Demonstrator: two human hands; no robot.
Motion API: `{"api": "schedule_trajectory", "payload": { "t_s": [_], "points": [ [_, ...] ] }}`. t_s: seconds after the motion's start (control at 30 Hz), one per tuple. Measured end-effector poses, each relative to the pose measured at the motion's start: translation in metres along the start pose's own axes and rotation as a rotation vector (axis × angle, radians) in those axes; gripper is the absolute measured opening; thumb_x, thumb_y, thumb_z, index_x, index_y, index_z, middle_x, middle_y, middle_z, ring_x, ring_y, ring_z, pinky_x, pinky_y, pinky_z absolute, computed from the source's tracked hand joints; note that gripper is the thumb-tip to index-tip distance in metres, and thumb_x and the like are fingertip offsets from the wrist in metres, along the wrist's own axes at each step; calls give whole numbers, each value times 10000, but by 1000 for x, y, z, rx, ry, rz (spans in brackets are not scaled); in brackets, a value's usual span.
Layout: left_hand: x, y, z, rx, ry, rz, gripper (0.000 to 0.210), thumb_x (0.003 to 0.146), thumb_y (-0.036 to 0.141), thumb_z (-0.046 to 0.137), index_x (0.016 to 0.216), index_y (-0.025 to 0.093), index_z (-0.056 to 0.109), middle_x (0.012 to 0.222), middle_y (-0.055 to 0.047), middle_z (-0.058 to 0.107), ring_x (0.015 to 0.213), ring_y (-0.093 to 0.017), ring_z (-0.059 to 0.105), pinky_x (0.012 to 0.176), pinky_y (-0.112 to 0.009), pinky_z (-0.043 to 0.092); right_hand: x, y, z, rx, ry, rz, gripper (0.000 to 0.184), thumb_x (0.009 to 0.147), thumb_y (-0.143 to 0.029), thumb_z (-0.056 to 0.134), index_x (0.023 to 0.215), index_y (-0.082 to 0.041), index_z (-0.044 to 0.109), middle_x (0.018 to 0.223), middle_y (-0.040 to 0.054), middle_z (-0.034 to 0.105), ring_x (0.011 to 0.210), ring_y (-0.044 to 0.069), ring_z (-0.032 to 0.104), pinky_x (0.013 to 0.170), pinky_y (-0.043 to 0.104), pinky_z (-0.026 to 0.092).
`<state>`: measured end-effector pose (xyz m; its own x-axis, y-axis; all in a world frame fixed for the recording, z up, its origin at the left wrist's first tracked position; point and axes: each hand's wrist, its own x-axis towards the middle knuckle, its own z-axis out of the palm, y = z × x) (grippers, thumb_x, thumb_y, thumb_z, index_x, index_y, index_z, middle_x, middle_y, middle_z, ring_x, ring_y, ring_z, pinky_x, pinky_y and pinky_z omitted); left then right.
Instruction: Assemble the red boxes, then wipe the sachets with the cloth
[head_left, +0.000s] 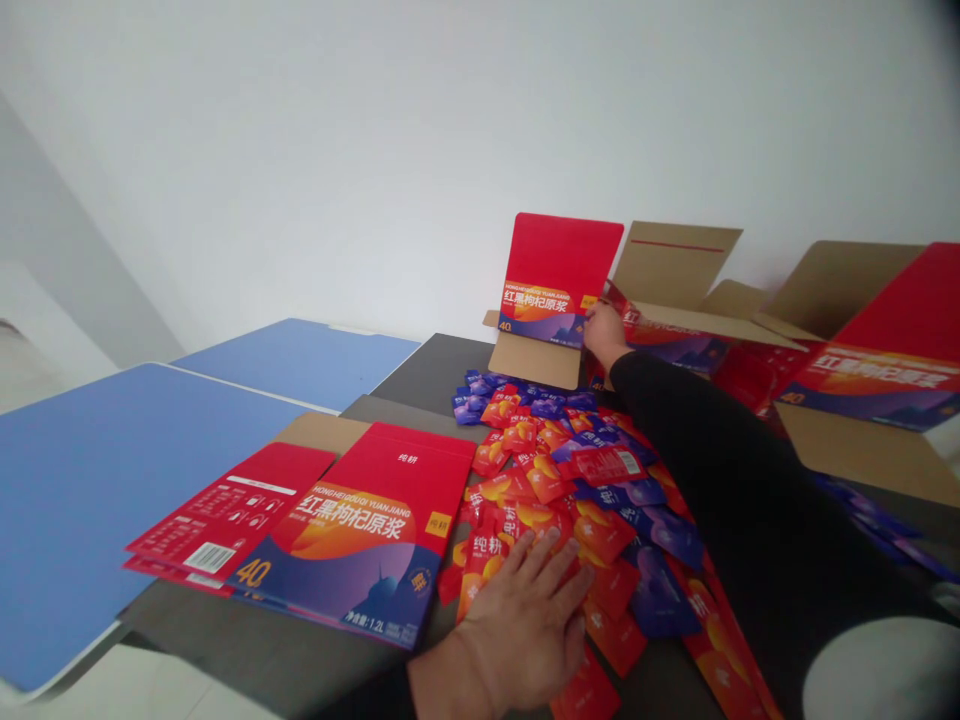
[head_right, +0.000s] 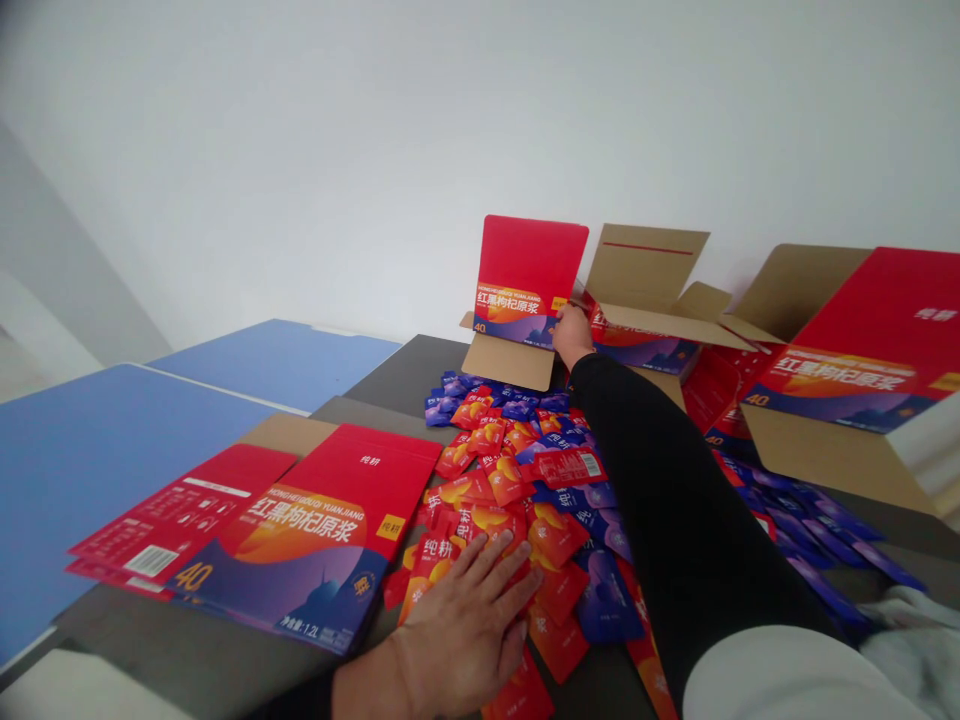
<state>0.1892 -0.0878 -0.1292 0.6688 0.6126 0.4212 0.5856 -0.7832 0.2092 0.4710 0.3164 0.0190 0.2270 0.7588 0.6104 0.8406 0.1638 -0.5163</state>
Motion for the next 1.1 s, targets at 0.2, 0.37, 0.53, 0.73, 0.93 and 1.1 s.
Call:
{"api": "schedule_trajectory", "payload": {
  "t_s": [0.2, 0.37, 0.53, 0.73, 0.93, 1.1],
  "points": [
    [2, 1, -6, 59, -23, 21, 508, 1110, 451, 452, 1566, 282, 600, 1612, -23, 590, 1538, -312, 491, 1283, -511, 374, -12, 9, 12, -71, -102, -43, 434, 852, -102, 542, 1244, -75, 725, 1243, 211, 710, 1119, 290, 683, 1071, 412, 519],
    [4, 0, -6, 64, -31, 26, 511, 1112, 467, 440, 1556, 280, 610, 1612, -33, 590, 1534, -316, 498, 1280, -510, 372, -28, 5, 13, -142, -145, -49, 585, 799, -53, 562, 1375, -16, 659, 1343, 271, 656, 1199, 317, 651, 1110, 410, 496],
    [5, -2, -3, 39, -34, 20, 519, 1104, 470, 456, 1559, 273, 609, 1625, -50, 576, 1536, -312, 494, 1288, -507, 364, -52, -8, 4, -155, -198, -162, 529, 798, -50, 554, 1306, -59, 701, 1252, 237, 696, 1166, 324, 647, 1096, 420, 504],
    [8, -6, 0, -12, -35, 0, 493, 1075, 435, 511, 1518, 270, 646, 1629, -56, 573, 1538, -319, 488, 1300, -525, 359, -91, -32, -16, -176, -319, -215, 382, 898, -89, 530, 1214, -50, 742, 1192, 221, 742, 1118, 288, 676, 1056, 367, 511],
    [15, -8, -9, -73, -84, -25, 480, 1020, 369, 572, 1474, 253, 675, 1584, -67, 617, 1514, -331, 513, 1291, -561, 383, -136, -39, -36, -216, -375, -162, 338, 957, -89, 526, 1190, -82, 771, 1230, 204, 766, 1156, 262, 700, 1055, 321, 492],
    [21, -10, -14, -75, -88, -42, 483, 987, 300, 581, 1448, 220, 697, 1551, -85, 645, 1500, -318, 532, 1286, -521, 407, -174, -43, -62, -232, -416, -135, 319, 978, -83, 519, 1139, -101, 793, 1188, 185, 784, 1102, 232, 713, 996, 270, 479]
  ]
}}
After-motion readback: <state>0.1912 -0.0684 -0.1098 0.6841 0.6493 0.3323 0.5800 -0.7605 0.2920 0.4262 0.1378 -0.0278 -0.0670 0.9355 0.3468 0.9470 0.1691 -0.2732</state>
